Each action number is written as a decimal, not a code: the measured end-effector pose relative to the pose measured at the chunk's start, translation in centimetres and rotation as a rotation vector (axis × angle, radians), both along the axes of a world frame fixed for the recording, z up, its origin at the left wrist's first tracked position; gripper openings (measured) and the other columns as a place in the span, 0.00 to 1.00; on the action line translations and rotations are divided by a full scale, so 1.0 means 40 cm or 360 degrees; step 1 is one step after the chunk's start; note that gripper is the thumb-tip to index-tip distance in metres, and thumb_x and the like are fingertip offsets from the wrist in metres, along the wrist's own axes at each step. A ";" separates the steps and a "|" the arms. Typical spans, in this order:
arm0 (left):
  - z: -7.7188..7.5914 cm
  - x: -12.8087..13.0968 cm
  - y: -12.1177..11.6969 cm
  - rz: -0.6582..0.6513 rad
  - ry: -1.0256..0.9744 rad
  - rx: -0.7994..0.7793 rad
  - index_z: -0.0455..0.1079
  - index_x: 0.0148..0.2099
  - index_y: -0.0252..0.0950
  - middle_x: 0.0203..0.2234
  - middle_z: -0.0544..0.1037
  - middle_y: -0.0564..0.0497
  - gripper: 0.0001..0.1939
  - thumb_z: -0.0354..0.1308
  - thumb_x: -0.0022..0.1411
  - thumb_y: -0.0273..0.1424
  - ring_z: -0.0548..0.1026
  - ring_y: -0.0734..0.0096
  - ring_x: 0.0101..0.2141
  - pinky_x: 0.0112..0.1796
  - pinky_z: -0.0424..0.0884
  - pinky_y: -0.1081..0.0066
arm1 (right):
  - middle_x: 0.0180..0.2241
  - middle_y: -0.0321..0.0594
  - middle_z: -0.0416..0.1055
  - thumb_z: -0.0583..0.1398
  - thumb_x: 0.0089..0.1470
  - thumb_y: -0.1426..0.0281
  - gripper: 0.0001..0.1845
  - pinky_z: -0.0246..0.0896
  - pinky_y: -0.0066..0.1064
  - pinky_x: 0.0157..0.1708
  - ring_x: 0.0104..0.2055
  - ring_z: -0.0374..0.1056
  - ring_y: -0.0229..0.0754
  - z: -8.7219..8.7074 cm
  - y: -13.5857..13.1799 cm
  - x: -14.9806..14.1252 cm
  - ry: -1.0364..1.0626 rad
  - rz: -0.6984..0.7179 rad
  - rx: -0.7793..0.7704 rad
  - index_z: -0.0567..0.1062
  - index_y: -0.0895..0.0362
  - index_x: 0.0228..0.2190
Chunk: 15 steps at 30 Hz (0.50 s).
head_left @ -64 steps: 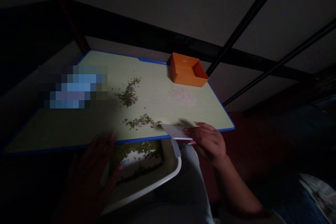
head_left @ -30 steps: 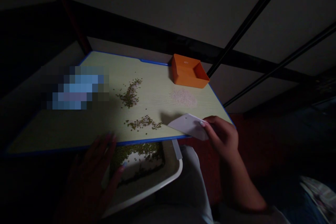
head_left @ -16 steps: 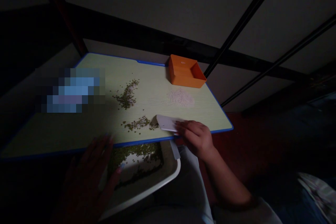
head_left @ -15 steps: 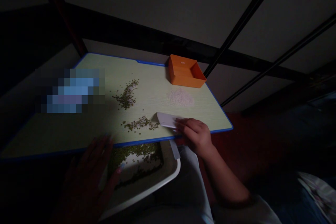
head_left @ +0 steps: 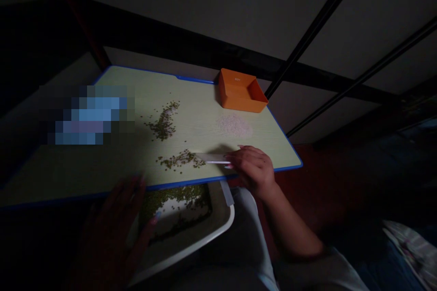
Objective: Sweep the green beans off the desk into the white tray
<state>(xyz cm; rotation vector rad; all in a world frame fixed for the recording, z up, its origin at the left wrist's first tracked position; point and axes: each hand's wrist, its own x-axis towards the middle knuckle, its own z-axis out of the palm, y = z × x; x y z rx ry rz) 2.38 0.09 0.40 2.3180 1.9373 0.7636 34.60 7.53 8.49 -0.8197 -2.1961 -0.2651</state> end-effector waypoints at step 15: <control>0.003 0.000 -0.005 -0.0016 0.0015 -0.0034 0.38 0.71 0.57 0.70 0.58 0.52 0.36 0.45 0.63 0.44 0.54 0.54 0.70 0.63 0.60 0.37 | 0.37 0.38 0.83 0.56 0.65 0.73 0.09 0.60 0.45 0.61 0.44 0.79 0.40 -0.004 -0.037 0.022 0.0057 0.0091 0.0039 0.76 0.52 0.43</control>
